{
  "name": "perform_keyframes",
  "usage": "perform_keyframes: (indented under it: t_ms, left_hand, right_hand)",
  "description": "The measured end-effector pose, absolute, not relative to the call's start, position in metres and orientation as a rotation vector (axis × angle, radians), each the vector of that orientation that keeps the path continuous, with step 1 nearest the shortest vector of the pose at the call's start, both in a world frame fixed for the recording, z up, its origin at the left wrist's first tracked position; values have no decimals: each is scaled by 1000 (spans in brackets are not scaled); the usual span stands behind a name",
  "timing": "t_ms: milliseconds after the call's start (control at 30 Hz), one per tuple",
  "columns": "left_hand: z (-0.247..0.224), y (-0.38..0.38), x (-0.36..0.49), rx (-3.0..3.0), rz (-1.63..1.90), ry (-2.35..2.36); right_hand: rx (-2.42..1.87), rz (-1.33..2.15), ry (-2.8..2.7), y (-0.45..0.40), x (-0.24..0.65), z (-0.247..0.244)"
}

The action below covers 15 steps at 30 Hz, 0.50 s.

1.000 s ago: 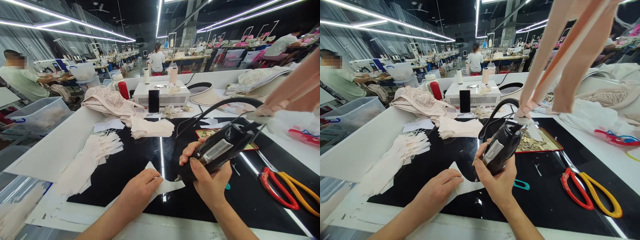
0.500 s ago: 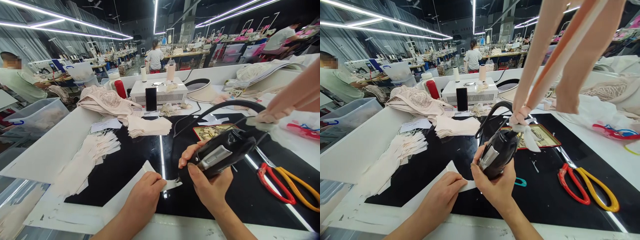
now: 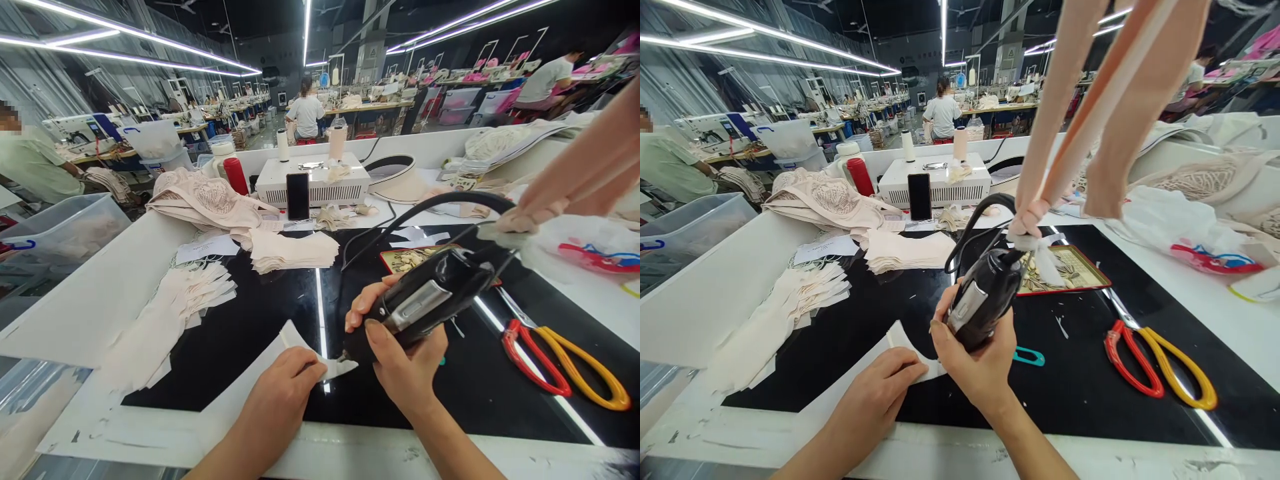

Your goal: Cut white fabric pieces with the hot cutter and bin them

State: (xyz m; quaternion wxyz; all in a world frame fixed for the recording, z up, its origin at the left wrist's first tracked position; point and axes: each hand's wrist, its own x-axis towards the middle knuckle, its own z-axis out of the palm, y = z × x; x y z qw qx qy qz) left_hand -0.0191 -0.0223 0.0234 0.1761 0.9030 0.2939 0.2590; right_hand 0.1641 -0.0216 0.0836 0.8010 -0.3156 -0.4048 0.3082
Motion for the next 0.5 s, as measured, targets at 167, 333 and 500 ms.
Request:
perform_keyframes:
  t_ms: [167, 333, 500]
  left_hand:
    - [22, -24, -18, 2576, 710, 816]
    - [19, -27, -17, 2580, 706, 829]
    - [20, -25, -17, 2578, 684, 857]
  right_hand:
    - [-624, 716, -885, -21, 157, 83]
    - [-625, 732, -887, -23, 158, 83]
    - [-607, 737, -925, -28, 162, 84]
